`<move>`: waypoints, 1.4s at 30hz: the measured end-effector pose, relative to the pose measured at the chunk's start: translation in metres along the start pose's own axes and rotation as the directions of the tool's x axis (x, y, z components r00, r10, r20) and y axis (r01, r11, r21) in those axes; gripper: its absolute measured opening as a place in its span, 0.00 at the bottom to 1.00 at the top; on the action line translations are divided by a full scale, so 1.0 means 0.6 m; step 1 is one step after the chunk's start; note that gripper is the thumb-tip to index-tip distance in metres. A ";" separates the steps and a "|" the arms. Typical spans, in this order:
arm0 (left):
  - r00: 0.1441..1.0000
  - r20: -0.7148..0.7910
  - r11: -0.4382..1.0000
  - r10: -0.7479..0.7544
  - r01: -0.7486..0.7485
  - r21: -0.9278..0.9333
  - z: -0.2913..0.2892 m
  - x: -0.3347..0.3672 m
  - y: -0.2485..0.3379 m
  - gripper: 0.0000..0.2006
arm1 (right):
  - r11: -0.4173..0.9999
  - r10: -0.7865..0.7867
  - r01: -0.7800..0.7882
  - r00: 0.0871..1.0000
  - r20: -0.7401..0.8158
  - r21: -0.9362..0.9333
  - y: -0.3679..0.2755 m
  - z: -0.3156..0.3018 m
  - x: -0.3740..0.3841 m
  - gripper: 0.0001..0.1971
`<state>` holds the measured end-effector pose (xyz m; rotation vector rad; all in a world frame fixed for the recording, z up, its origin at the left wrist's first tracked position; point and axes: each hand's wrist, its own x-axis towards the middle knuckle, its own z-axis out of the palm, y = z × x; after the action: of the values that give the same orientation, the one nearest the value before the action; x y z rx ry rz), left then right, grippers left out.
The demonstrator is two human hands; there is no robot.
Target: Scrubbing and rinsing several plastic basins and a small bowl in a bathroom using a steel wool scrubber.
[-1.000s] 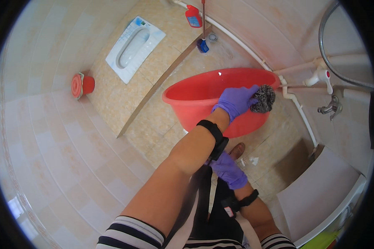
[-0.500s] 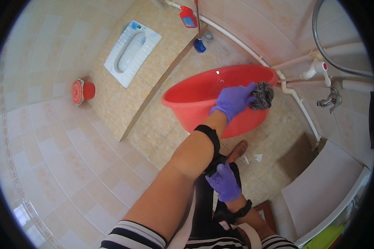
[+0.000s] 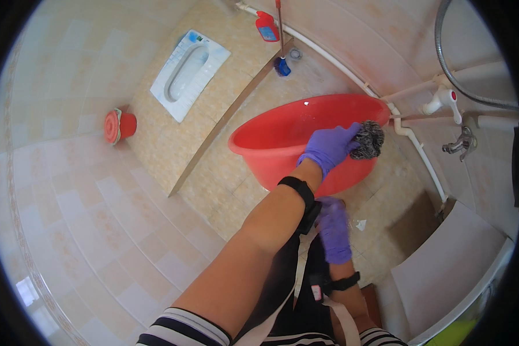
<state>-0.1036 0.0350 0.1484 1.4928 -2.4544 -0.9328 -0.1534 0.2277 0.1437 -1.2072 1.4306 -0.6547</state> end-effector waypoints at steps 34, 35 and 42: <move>0.989 0.151 0.996 -0.010 0.023 -0.087 -0.017 0.005 0.000 0.16 | 0.731 -0.565 0.625 0.779 0.272 -0.274 -0.227 -0.063 0.176 0.03; 0.988 0.154 0.996 0.002 0.013 -0.094 -0.016 0.006 0.005 0.16 | 0.733 -0.559 0.618 0.785 0.266 -0.284 -0.223 -0.061 0.176 0.03; 1.000 0.030 0.999 0.006 -0.007 0.035 -0.021 0.009 -0.014 0.16 | 0.881 -0.474 0.458 0.859 0.194 0.123 -0.256 -0.042 0.149 0.03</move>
<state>-0.0947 0.0222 0.1526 1.4911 -2.5081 -0.9224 -0.1187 0.0896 0.2529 -1.5354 0.9211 -0.8638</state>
